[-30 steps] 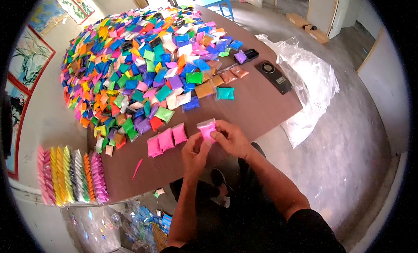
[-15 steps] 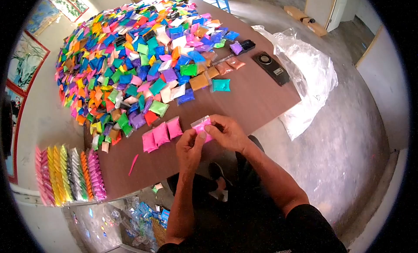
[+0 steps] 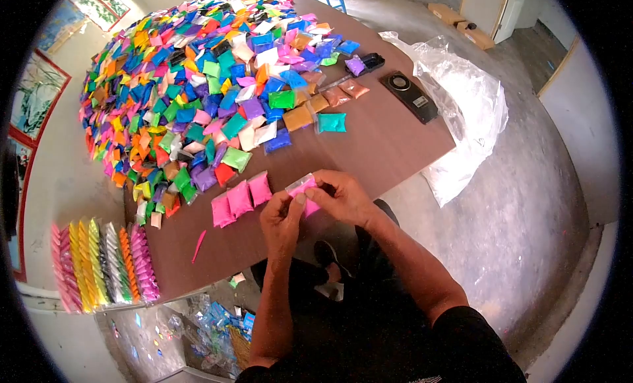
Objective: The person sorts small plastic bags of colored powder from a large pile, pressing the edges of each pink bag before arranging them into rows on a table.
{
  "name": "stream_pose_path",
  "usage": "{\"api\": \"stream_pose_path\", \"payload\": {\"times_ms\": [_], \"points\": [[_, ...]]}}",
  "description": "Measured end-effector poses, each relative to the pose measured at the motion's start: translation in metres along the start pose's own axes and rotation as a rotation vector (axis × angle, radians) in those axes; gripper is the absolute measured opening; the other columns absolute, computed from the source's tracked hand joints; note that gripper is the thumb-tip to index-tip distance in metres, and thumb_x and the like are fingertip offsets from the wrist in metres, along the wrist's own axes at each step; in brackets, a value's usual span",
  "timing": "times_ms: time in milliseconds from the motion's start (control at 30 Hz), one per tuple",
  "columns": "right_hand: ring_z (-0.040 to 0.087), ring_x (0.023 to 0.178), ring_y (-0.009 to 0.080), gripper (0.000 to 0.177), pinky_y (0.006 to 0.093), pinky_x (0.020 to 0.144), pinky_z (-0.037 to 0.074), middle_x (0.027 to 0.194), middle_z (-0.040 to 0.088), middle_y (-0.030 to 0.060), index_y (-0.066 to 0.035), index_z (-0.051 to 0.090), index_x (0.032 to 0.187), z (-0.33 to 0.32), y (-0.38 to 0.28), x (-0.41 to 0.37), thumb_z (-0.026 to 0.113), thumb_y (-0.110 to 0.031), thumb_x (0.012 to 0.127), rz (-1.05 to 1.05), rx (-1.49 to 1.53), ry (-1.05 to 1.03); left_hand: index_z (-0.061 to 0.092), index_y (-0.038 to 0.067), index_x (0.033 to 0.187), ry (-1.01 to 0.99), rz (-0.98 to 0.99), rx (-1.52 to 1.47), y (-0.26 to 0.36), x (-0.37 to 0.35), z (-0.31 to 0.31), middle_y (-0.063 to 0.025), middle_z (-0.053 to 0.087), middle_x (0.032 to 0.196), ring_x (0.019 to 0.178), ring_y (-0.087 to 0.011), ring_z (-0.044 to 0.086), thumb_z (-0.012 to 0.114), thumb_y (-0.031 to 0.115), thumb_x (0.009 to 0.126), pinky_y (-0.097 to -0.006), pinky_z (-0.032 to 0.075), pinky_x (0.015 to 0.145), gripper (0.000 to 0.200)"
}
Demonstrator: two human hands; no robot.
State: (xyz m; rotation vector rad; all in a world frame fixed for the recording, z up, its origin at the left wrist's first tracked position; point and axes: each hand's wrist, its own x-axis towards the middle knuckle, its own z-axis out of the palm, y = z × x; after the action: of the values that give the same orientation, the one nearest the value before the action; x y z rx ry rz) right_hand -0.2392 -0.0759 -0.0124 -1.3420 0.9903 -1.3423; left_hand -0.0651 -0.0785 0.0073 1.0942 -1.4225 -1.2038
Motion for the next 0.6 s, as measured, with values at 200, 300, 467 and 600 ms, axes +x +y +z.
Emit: {"api": "stream_pose_path", "payload": {"times_ms": [200, 300, 467, 600], "points": [[0.056, 0.085, 0.0063, 0.015, 0.0234, 0.072, 0.047, 0.095, 0.063, 0.0001, -0.001, 0.069, 0.111, -0.007, -0.005, -0.001, 0.066, -0.006, 0.098, -0.029, -0.108, -0.055, 0.068, -0.001, 0.104, 0.013, -0.008, -0.078, 0.004, 0.001, 0.003, 0.0045, 0.062, 0.086, 0.076, -0.0031, 0.053, 0.068, 0.014, 0.099, -0.0193, 0.042, 0.066, 0.015], [0.056, 0.084, 0.0063, 0.015, 0.0236, 0.071, 0.047, 0.094, 0.062, 0.0004, -0.001, 0.069, 0.110, -0.003, -0.017, 0.000, 0.067, -0.006, 0.097, -0.029, -0.073, -0.057, 0.069, 0.000, 0.104, -0.007, 0.008, -0.097, -0.002, 0.001, -0.002, 0.0052, 0.062, 0.086, 0.076, -0.0029, 0.053, 0.068, 0.013, 0.099, -0.0191, 0.042, 0.067, 0.014], [0.055, 0.083, 0.0058, 0.013, 0.0229, 0.070, 0.046, 0.093, 0.061, -0.0005, -0.001, 0.069, 0.108, -0.002, -0.009, 0.000, 0.067, -0.006, 0.097, 0.000, -0.012, -0.049, 0.069, 0.000, 0.104, -0.014, 0.033, -0.074, -0.001, 0.000, -0.001, 0.0060, 0.061, 0.085, 0.077, -0.0030, 0.053, 0.068, 0.012, 0.099, -0.0189, 0.042, 0.067, 0.013], [0.055, 0.083, 0.0053, 0.011, 0.0229, 0.070, 0.046, 0.092, 0.061, -0.0007, -0.001, 0.069, 0.106, -0.004, -0.003, 0.000, 0.067, -0.006, 0.097, 0.012, 0.005, -0.034, 0.069, 0.000, 0.104, 0.011, 0.027, -0.060, 0.003, 0.001, 0.005, 0.0052, 0.061, 0.086, 0.078, -0.0034, 0.054, 0.069, 0.012, 0.098, -0.0195, 0.043, 0.068, 0.013]]}}
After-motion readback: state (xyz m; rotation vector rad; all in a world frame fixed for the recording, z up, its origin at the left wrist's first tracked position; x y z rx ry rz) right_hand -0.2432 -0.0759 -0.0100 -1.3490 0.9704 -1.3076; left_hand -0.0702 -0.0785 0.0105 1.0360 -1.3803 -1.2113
